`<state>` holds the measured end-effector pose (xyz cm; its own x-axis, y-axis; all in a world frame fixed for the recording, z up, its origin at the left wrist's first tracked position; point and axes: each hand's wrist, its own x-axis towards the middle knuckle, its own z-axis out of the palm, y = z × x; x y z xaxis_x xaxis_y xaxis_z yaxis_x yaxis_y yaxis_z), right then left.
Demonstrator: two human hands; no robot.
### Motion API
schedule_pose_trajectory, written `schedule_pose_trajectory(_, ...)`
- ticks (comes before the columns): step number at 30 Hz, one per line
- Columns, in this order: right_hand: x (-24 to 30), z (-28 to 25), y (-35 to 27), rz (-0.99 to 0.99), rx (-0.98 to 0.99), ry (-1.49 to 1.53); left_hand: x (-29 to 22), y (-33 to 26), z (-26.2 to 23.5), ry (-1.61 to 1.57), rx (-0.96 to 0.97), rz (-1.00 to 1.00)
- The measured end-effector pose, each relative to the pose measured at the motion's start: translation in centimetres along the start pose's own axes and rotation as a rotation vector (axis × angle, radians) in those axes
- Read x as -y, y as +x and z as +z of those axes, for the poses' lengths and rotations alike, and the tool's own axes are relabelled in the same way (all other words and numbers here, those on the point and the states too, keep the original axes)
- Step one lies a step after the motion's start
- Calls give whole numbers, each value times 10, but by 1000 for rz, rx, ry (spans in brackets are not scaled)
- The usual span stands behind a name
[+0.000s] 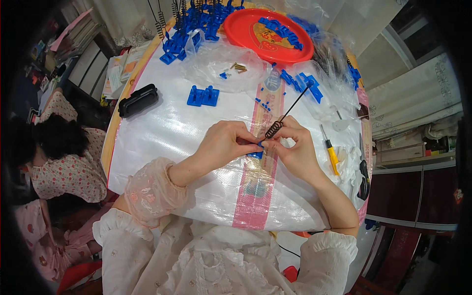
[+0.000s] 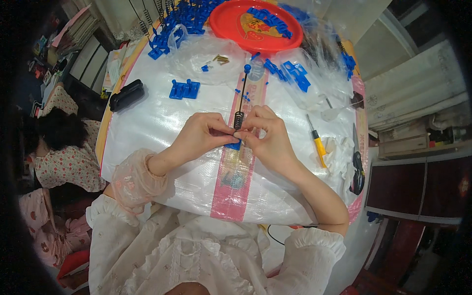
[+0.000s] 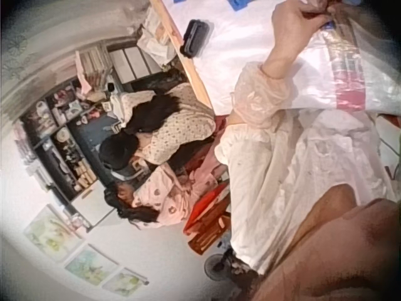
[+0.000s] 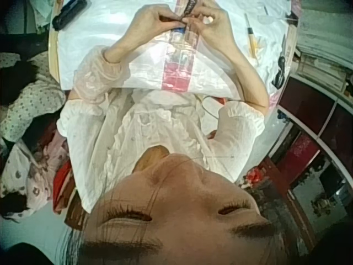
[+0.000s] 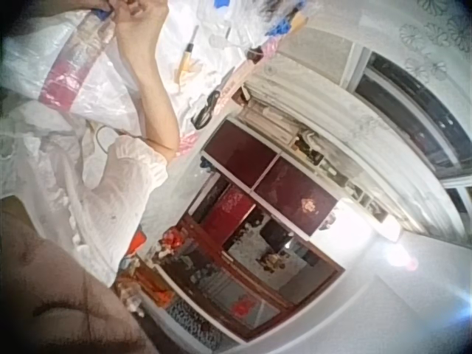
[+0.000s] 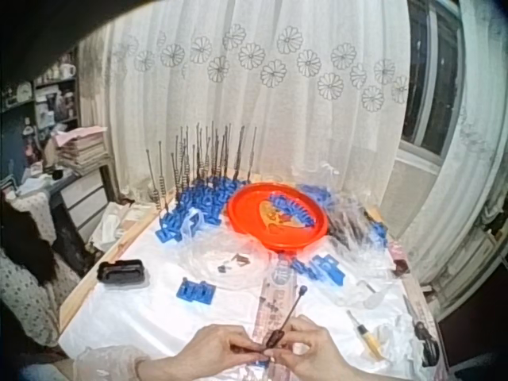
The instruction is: The recorder is assembling small blue plastic parts onto a metal spring and wire component.
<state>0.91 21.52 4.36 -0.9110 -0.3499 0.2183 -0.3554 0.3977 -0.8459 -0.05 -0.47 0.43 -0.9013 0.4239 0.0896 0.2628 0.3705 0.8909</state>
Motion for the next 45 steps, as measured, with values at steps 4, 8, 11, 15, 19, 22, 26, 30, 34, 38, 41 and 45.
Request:
schedule_pose_trajectory(4,0,1,0,1,-2,7,0,0,0,-18,2,-7)
schedule_pose_trajectory(8,-2,1,0,-8,-4,2,5,0,3,-90,-12,-14)
schedule_pose_trajectory(11,-1,1,0,-16,-3,-11,4,1,2,-33,-6,0)
schedule_pose_trajectory(15,-2,1,0,-18,-8,-9,4,1,3,-68,-8,-22)
schedule_pose_trajectory(19,-1,1,0,-26,-12,-15,3,1,2,-35,-8,3)
schedule_pose_trajectory(22,-1,1,1,-33,-4,-19,3,0,2,-24,-21,19)
schedule_pose_trajectory(26,1,1,1,-39,-11,-20,3,1,2,-62,-17,4)
schedule_pose_trajectory(30,1,-1,1,-48,-7,-30,2,1,3,-76,-5,3)
schedule_pose_trajectory(34,4,-2,2,-15,2,-12,3,0,2,-101,11,35)
schedule_pose_trajectory(38,7,-5,2,11,11,-9,5,1,2,-114,13,82)
schedule_pose_trajectory(41,9,-8,3,35,25,26,3,1,1,-196,11,105)
schedule_pose_trajectory(45,1,-12,3,52,34,62,2,2,1,-334,53,73)
